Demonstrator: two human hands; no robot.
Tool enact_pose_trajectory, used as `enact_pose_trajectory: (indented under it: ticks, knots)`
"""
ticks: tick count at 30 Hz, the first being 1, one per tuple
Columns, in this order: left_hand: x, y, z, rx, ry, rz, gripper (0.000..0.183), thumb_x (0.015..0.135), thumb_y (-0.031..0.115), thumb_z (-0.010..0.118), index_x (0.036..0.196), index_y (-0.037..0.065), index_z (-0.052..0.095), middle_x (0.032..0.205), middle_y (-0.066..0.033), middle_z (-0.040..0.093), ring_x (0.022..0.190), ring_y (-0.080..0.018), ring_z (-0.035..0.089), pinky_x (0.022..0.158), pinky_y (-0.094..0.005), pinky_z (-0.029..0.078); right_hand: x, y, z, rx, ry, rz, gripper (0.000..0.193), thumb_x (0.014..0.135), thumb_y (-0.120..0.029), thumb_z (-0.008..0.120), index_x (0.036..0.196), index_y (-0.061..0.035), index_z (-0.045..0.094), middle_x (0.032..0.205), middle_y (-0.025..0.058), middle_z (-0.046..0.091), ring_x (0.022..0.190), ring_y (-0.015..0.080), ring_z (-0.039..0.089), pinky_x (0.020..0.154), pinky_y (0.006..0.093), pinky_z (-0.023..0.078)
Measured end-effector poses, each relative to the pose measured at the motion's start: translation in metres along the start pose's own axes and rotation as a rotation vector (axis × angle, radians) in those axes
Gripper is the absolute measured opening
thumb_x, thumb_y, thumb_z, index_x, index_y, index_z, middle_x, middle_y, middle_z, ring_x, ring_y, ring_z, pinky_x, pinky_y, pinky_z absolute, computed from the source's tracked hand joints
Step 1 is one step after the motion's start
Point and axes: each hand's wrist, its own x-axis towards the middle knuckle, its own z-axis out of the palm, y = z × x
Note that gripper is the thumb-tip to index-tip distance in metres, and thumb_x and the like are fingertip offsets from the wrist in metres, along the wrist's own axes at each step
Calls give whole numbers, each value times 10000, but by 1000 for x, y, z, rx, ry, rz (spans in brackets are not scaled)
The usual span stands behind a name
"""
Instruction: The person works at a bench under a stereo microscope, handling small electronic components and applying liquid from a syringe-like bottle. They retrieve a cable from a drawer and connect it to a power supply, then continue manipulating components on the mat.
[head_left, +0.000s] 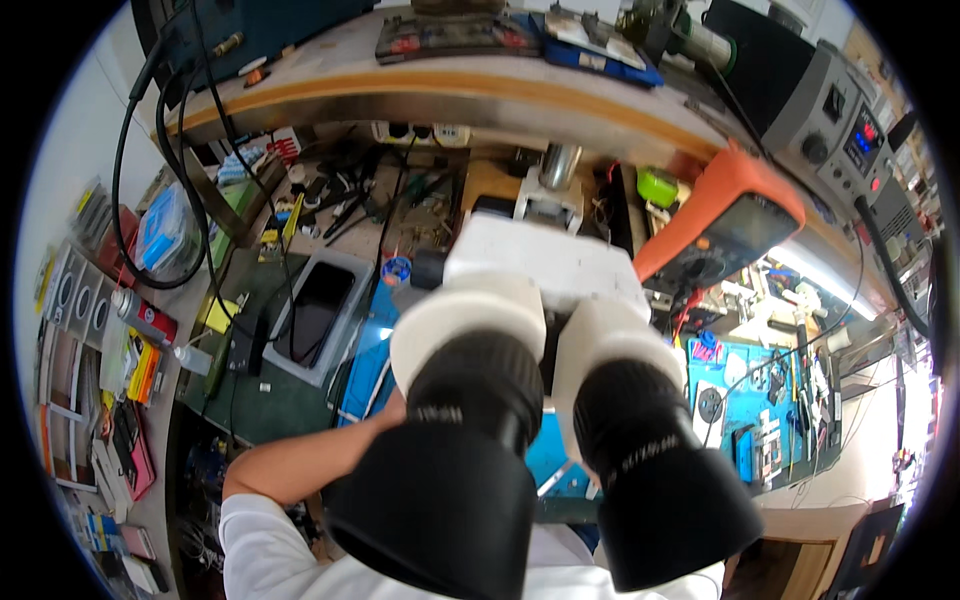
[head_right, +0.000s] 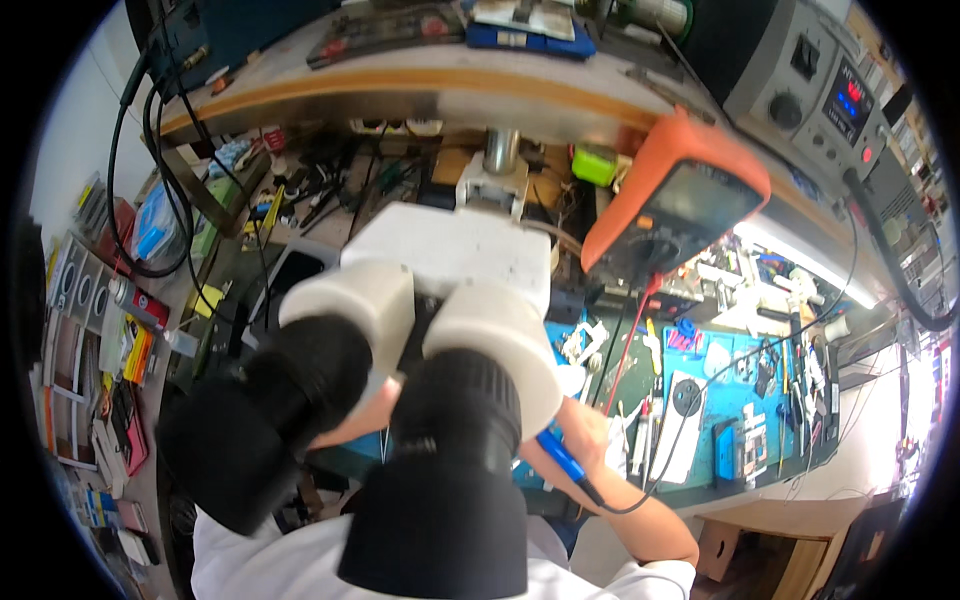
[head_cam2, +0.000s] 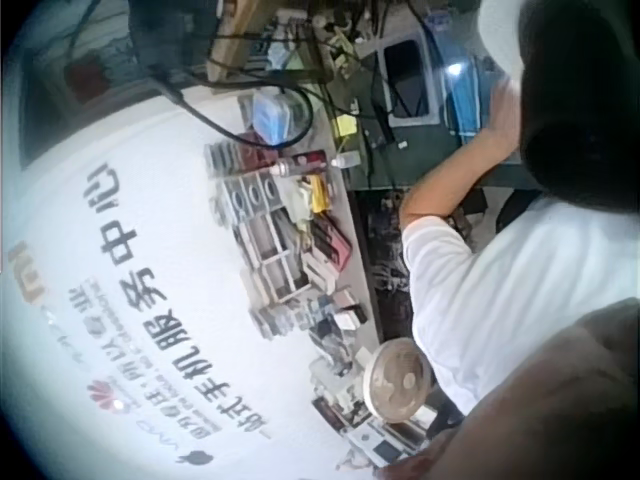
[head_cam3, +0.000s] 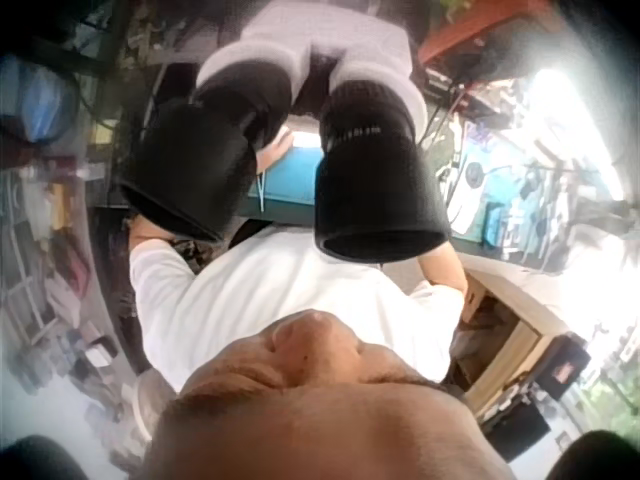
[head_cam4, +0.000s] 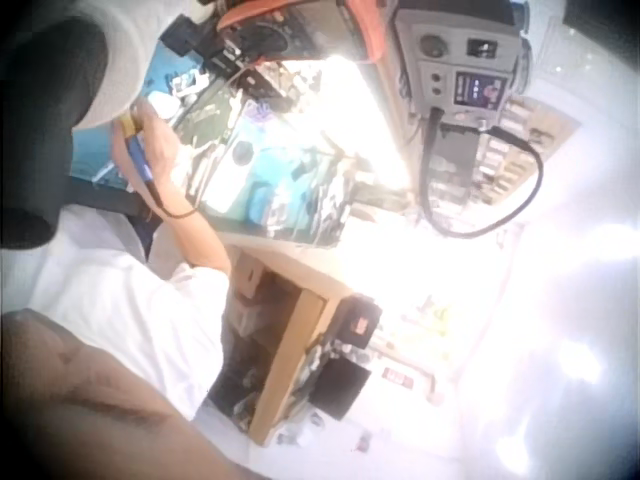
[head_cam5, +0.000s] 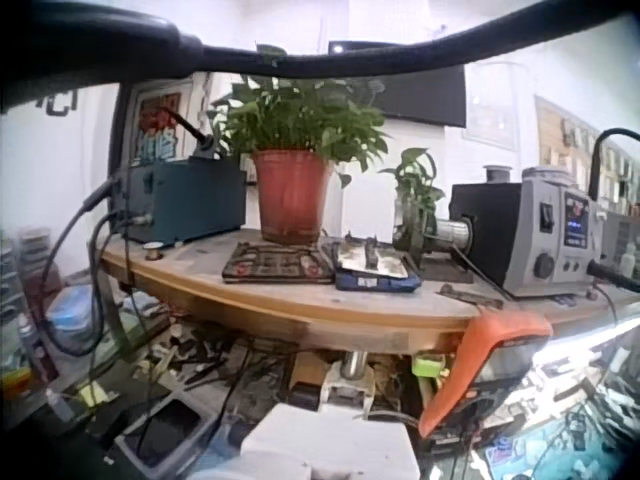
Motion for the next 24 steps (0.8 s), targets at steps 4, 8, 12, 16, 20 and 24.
enact_pose_trajectory:
  ticks: [4, 8, 12, 16, 20, 24]
  knots:
    - [4, -4, -5, -116, 37, 15, 215, 899, 140, 660, 1075, 17, 650, 1005, -105, 683, 844, -250, 668, 702, -335, 556, -19, 27, 22, 28, -75, 53, 183, 744, -77, 744, 877, -47, 623, 799, 138, 609, 700, 340, 622, 615, 410, 497]
    - [-18, -27, 11, -111, -71, -14, 383, 795, 149, 699, 1149, 6, 667, 1145, -157, 676, 1046, -359, 650, 835, -405, 560, -34, 43, 34, -319, -269, 187, 311, 694, -100, 763, 980, -37, 659, 874, 156, 618, 765, 362, 630, 665, 426, 503]
    - [-14, -21, 8, -167, -31, -22, 401, 788, 144, 707, 1160, -1, 661, 1191, -184, 644, 1105, -348, 623, 848, -397, 561, -48, 42, 36, -278, -68, 90, 389, 688, -116, 773, 1053, -37, 663, 911, 171, 637, 794, 375, 637, 679, 422, 509]
    - [-12, -22, 0, -215, -67, -52, 406, 791, 141, 709, 1165, -9, 653, 1163, -182, 633, 1064, -344, 620, 828, -395, 553, -49, 59, 21, 68, -16, 114, 349, 706, -125, 773, 1028, -48, 664, 888, 159, 640, 774, 375, 636, 685, 422, 513]
    - [-10, -23, -3, -236, -91, -67, 396, 803, 139, 699, 1165, -10, 641, 1123, -172, 622, 1002, -341, 612, 795, -404, 544, -50, 63, 20, 146, -71, 218, 315, 721, -151, 774, 999, -55, 664, 884, 158, 645, 763, 377, 637, 687, 424, 512]
    - [-10, -18, 1, -220, -170, -271, 395, 806, 147, 693, 1164, -8, 633, 1110, -169, 614, 982, -345, 603, 778, -407, 541, -46, 52, 17, 21, -263, 371, 280, 744, -198, 771, 962, -65, 657, 881, 157, 651, 753, 376, 641, 685, 427, 509]
